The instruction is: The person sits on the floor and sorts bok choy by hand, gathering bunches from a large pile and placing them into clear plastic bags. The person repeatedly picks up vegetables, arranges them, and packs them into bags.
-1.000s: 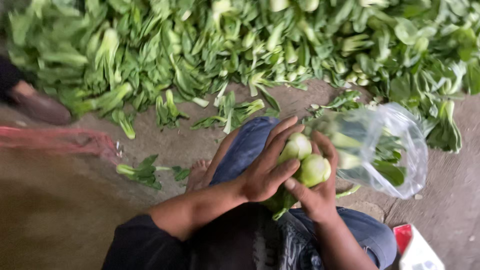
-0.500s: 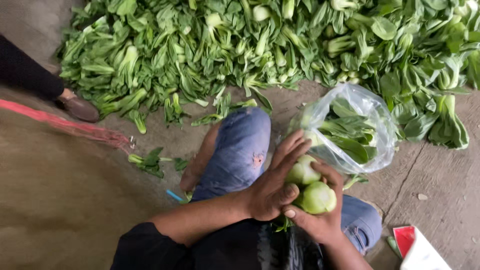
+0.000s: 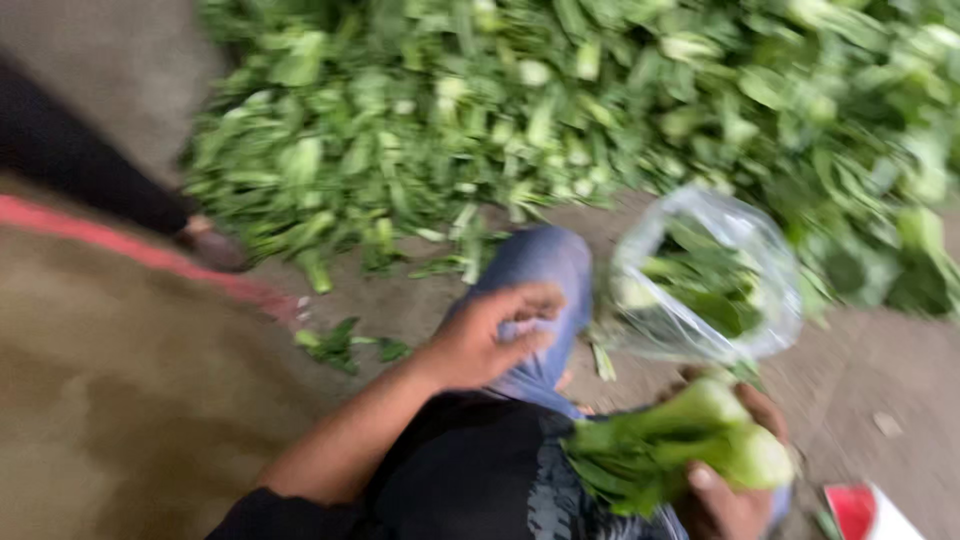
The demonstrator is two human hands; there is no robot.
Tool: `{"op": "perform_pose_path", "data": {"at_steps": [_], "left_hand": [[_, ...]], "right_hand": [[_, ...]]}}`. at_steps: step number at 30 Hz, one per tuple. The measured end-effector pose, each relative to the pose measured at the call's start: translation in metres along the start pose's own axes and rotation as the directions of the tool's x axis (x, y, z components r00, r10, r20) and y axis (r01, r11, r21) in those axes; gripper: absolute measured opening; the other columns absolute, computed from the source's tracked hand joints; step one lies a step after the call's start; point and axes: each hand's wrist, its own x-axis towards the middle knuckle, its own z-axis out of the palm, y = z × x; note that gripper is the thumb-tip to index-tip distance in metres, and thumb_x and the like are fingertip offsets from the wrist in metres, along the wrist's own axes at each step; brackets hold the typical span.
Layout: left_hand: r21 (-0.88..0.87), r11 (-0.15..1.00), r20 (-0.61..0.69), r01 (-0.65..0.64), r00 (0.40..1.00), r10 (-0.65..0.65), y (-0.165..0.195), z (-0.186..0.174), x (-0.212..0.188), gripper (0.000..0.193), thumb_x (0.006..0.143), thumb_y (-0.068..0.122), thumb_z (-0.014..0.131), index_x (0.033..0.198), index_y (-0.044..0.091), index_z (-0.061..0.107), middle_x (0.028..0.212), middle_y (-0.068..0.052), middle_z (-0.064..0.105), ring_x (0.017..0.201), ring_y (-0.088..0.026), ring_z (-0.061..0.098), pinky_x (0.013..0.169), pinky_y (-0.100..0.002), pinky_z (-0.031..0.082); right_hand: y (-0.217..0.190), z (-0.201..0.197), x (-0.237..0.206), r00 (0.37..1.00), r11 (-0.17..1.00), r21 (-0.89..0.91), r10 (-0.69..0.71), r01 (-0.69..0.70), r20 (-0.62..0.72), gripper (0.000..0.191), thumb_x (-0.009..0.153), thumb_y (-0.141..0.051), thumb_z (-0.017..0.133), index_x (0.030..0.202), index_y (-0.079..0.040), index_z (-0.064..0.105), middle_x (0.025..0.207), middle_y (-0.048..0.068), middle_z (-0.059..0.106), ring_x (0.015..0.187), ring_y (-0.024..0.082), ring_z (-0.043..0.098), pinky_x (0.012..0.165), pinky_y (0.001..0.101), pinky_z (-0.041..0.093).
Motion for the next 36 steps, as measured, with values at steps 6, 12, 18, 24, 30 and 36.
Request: {"op": "perform_pose_path", "data": {"at_steps": [6, 12, 18, 24, 30, 36], "left_hand": [[-0.033, 0.883, -0.496, -0.469, 0.774, 0.393, 0.061, -0.107, -0.034, 0.039, 0.100, 0.014, 0.063, 0.133, -0.006, 0.057, 0.132, -0.017, 0.065, 0.116, -0.025, 0.063, 0.102, -0.038, 0.051], [0.547, 0.820, -0.614, -0.171, 0.584, 0.531, 0.205, -0.212, -0.077, 0.032, 0.110, 0.018, 0.057, 0.139, 0.005, 0.061, 0.126, -0.008, 0.066, 0.109, -0.020, 0.065, 0.091, -0.033, 0.055], [0.536, 0.842, -0.696, 0.066, 0.599, 0.396, 0.242, -0.281, -0.107, 0.022, 0.114, 0.021, 0.059, 0.132, 0.008, 0.059, 0.120, -0.003, 0.064, 0.102, -0.015, 0.065, 0.083, -0.034, 0.060], [0.753, 0.636, -0.537, 0.170, 0.718, 0.443, 0.209, -0.262, -0.118, 0.021, 0.115, 0.005, 0.063, 0.135, 0.002, 0.059, 0.128, -0.007, 0.064, 0.118, -0.015, 0.066, 0.110, -0.033, 0.055], [0.416, 0.898, -0.376, 0.141, 0.926, 0.029, 0.094, -0.211, -0.042, 0.047, 0.095, 0.012, 0.068, 0.140, 0.006, 0.055, 0.139, -0.007, 0.062, 0.125, -0.020, 0.065, 0.097, -0.033, 0.057], [0.194, 0.964, 0.071, 0.183, 0.977, -0.200, -0.088, -0.116, 0.012, 0.049, 0.096, 0.028, 0.068, 0.136, 0.003, 0.058, 0.111, -0.015, 0.073, 0.099, -0.028, 0.071, 0.086, -0.036, 0.059]], "right_hand": [[0.032, -0.107, 0.023, 0.989, 0.966, -0.257, 0.035, 0.002, 0.141, 0.085, 0.085, -0.007, 0.075, 0.158, -0.014, 0.032, 0.149, 0.036, 0.046, 0.125, 0.046, 0.059, 0.101, 0.0613, 0.050], [0.093, -0.164, 0.043, 0.994, 0.986, -0.164, 0.006, 0.013, 0.110, 0.070, 0.089, -0.009, 0.074, 0.152, -0.009, 0.043, 0.140, 0.039, 0.054, 0.118, 0.049, 0.065, 0.092, 0.0656, 0.054], [0.107, -0.165, 0.056, 0.996, 0.980, -0.199, 0.027, -0.009, 0.087, 0.071, 0.090, -0.012, 0.071, 0.154, -0.008, 0.041, 0.140, 0.039, 0.054, 0.119, 0.049, 0.064, 0.095, 0.0653, 0.053], [0.115, -0.161, 0.069, 0.998, 0.973, -0.229, 0.043, -0.031, 0.049, 0.072, 0.091, -0.015, 0.069, 0.156, -0.007, 0.038, 0.140, 0.039, 0.053, 0.120, 0.050, 0.063, 0.097, 0.0649, 0.051], [0.067, -0.121, 0.046, 0.989, 0.974, -0.174, 0.145, -0.147, -0.022, 0.074, 0.092, -0.019, 0.068, 0.157, -0.005, 0.036, 0.142, 0.039, 0.052, 0.121, 0.050, 0.062, 0.098, 0.0655, 0.051], [0.039, -0.070, 0.052, 0.977, 0.953, -0.253, 0.193, -0.164, 0.092, 0.088, 0.091, -0.027, 0.071, 0.166, -0.006, 0.031, 0.144, 0.037, 0.050, 0.124, 0.047, 0.060, 0.100, 0.0621, 0.050]]}}
